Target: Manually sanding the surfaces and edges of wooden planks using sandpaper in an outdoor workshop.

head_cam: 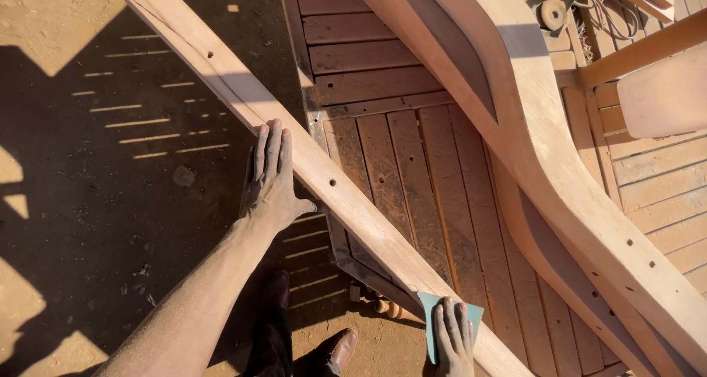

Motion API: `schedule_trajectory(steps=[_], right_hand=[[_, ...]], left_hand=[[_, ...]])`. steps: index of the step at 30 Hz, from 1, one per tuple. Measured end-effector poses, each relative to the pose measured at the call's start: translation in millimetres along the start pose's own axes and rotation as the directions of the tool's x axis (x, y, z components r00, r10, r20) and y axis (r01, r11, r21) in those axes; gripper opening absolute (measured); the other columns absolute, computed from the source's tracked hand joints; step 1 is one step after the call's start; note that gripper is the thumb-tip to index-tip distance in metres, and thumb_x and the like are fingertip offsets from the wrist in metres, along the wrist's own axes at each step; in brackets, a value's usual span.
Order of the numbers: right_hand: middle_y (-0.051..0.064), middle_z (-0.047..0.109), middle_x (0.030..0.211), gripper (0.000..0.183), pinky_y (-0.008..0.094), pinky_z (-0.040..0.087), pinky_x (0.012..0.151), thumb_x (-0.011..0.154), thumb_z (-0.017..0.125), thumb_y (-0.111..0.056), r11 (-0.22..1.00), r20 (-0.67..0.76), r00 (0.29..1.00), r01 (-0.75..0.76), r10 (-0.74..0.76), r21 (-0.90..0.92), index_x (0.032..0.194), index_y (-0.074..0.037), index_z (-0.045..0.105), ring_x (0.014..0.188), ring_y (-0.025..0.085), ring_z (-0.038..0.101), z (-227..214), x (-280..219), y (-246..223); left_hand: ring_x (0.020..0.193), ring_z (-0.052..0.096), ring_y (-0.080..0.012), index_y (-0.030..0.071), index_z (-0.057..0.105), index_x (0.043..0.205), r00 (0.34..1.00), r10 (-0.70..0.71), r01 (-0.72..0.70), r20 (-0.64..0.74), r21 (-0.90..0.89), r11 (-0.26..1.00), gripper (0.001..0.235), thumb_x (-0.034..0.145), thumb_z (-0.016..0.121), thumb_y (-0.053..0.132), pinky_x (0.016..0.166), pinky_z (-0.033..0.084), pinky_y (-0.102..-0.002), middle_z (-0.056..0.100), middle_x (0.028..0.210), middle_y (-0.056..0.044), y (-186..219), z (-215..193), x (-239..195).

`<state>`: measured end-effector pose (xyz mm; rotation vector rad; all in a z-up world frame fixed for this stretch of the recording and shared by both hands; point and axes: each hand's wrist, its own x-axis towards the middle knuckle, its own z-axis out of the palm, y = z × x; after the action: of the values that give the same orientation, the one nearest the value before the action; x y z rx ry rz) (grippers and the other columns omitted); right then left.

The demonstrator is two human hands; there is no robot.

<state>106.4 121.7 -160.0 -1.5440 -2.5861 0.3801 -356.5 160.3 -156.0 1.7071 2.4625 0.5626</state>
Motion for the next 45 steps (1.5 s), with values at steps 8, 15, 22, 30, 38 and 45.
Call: schedule_trajectory(steps=[8,15,22,30,38,45], right_hand=[[0.008,0.024,0.173,0.102,0.055,0.014,0.125,0.065,0.058,-0.008,0.838,-0.001,0.843,0.535,-0.538,0.103,0.163,-0.016,0.031,0.159,0.041,0.014,64.2,227.8,-206.6],[0.010,0.033,0.168,0.089,0.054,0.019,0.129,0.072,0.056,0.012,0.886,0.067,0.897,0.416,-0.436,0.205,0.157,-0.007,0.039,0.159,0.034,0.023,-29.6,101.8,-120.6],[0.005,0.033,0.169,0.064,0.053,0.020,0.126,0.093,0.044,-0.018,0.911,0.064,0.925,0.354,-0.375,0.212,0.157,-0.013,0.042,0.160,0.032,0.021,-3.4,132.9,-136.5],[0.001,0.024,0.171,0.089,0.055,0.016,0.128,0.070,0.068,0.001,0.705,0.138,0.698,0.656,-0.703,0.270,0.156,-0.012,0.045,0.161,0.029,0.009,47.1,325.8,-249.7],[0.002,0.052,0.157,0.058,0.048,0.031,0.125,0.092,0.073,-0.034,0.731,0.110,0.740,0.610,-0.663,0.305,0.145,-0.013,0.060,0.153,0.027,0.039,-58.2,148.8,-77.7],[0.005,0.038,0.165,0.074,0.056,0.017,0.130,0.082,0.059,0.011,0.573,0.097,0.595,0.701,-0.798,0.425,0.153,-0.009,0.049,0.159,0.031,0.023,18.3,298.1,-207.3]], left_hand=[[0.156,0.022,-0.0386,-0.002,0.013,0.165,0.906,-0.396,0.342,-0.150,-0.295,0.892,0.096,0.084,0.062,0.015,0.125,0.028,-0.045,0.005,0.172,-0.026,26.2,20.9,-39.7],[0.156,0.018,-0.0412,-0.008,0.009,0.160,0.985,-0.118,0.159,0.125,-0.404,0.901,0.105,0.077,0.074,0.001,0.126,0.018,-0.052,0.014,0.170,-0.025,102.9,40.6,-113.5],[0.153,0.030,-0.0336,0.010,0.007,0.164,0.899,-0.382,0.439,0.215,-0.452,0.777,0.098,0.094,0.062,0.052,0.118,0.037,-0.041,0.008,0.171,-0.021,142.1,98.0,-122.5],[0.160,-0.009,-0.0361,0.012,-0.010,0.163,0.810,-0.367,0.571,0.457,-0.476,0.669,0.148,0.066,0.094,0.053,0.122,0.013,-0.061,-0.008,0.174,-0.014,158.8,33.2,-102.4],[0.154,0.000,-0.0511,0.018,-0.007,0.165,0.800,-0.401,0.584,0.446,-0.428,0.690,0.166,0.053,0.100,0.079,0.119,0.010,-0.067,-0.016,0.169,-0.026,171.2,79.2,-120.7],[0.156,-0.033,-0.0391,0.014,-0.030,0.161,0.413,-0.256,0.765,0.874,-0.181,0.618,0.169,0.050,0.082,0.074,0.129,-0.015,-0.049,-0.039,0.166,-0.024,165.0,-33.2,-76.6]])
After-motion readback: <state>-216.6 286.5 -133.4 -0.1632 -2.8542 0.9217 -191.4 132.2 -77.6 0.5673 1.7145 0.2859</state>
